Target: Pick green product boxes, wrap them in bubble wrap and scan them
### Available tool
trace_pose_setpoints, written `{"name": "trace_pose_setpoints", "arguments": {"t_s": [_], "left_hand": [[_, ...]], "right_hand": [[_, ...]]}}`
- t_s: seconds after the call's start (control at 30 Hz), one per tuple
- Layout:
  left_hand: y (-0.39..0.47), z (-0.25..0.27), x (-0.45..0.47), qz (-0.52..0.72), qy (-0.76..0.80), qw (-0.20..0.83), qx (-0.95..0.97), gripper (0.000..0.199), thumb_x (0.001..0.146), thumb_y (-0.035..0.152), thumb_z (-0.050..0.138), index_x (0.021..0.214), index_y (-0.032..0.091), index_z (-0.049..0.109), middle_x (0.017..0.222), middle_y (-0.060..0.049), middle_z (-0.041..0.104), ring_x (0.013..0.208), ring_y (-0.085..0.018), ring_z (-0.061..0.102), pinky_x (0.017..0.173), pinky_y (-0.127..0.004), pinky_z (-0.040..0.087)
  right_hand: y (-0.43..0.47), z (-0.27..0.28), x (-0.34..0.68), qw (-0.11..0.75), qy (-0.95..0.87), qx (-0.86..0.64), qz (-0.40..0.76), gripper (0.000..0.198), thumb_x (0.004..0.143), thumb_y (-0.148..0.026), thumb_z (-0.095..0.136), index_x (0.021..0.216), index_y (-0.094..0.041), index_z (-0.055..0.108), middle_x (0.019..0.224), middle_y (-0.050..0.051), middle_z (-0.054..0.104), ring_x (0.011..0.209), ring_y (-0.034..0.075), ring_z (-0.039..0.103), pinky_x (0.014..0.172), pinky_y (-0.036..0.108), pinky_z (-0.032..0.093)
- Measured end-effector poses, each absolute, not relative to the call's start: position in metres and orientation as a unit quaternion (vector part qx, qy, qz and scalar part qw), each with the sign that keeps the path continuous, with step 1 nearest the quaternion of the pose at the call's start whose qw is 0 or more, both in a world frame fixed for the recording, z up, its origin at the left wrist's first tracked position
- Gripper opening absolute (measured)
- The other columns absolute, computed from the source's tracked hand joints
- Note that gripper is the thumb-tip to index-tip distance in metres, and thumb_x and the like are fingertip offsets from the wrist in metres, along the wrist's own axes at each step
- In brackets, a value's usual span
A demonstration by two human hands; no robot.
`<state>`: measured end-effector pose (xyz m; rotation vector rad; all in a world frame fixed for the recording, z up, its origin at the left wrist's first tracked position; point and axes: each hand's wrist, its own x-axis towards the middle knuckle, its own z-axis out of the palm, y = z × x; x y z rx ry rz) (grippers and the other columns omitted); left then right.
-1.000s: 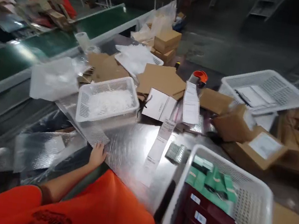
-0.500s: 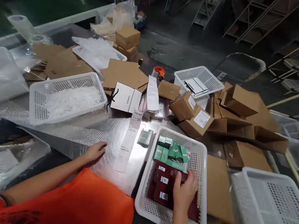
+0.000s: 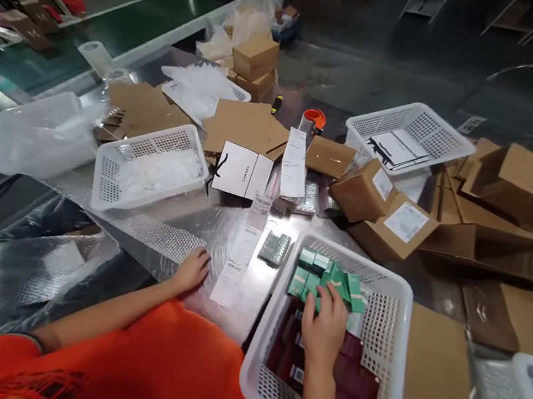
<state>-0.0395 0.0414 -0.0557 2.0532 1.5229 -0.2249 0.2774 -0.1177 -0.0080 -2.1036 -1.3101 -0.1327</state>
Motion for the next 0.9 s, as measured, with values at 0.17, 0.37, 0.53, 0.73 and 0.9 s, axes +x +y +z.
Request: {"name": "trace_pose_setpoints", "arguments": {"t_s": [0.17,0.37,0.53,0.73,0.9], "left_hand": [[0.014,-0.063,0.019,-0.105,0.612,0.336,0.709,0.05,0.083,0.021,0.065,0.13,0.012,0.05,0.131,-0.018,0.056,0.123,-0.026,0.056,0.103,-0.032,0.044],[0.009,-0.066,0.046,-0.12,0.692,0.33,0.631,0.071,0.073,0.013,0.074,0.135,0.008,0.04,0.135,-0.027,0.048,0.112,-0.035,0.063,0.089,-0.041,0.05],[0.017,-0.073,0.034,-0.106,0.67,0.382,0.628,0.041,0.077,0.011,0.065,0.117,0.015,0.056,0.105,-0.011,0.071,0.097,-0.023,0.069,0.082,-0.031,0.05],[0.028,-0.086,0.008,-0.085,0.636,0.412,0.648,0.017,0.078,0.006,0.056,0.085,0.014,0.07,0.088,-0.009,0.074,0.084,-0.02,0.07,0.072,-0.028,0.051],[0.035,-0.075,0.004,-0.056,0.587,0.366,0.719,0.036,0.086,0.011,0.049,0.12,0.013,0.062,0.124,-0.016,0.063,0.111,-0.025,0.062,0.097,-0.036,0.046]], "right_hand": [[-0.145,-0.002,0.253,0.358,-0.451,-0.817,-0.019,0.043,0.095,-0.051,0.045,0.101,-0.014,0.067,0.114,0.018,0.066,0.107,0.032,0.061,0.093,0.051,0.049],[-0.154,0.014,0.205,0.39,-0.44,-0.806,0.067,0.035,0.094,-0.047,0.048,0.104,-0.018,0.066,0.119,0.015,0.065,0.109,0.029,0.061,0.094,0.047,0.049],[-0.137,0.019,0.153,0.411,-0.484,-0.763,0.12,0.026,0.096,-0.038,0.049,0.107,-0.021,0.065,0.122,0.013,0.065,0.113,0.027,0.06,0.094,0.046,0.05],[-0.126,0.004,0.128,0.407,-0.527,-0.731,0.147,0.023,0.096,-0.034,0.048,0.107,-0.021,0.064,0.116,0.011,0.068,0.108,0.025,0.064,0.089,0.043,0.056],[-0.128,0.001,0.13,0.385,-0.537,-0.737,0.141,0.025,0.097,-0.037,0.047,0.108,-0.022,0.065,0.118,0.011,0.067,0.109,0.027,0.064,0.09,0.045,0.055]]}}
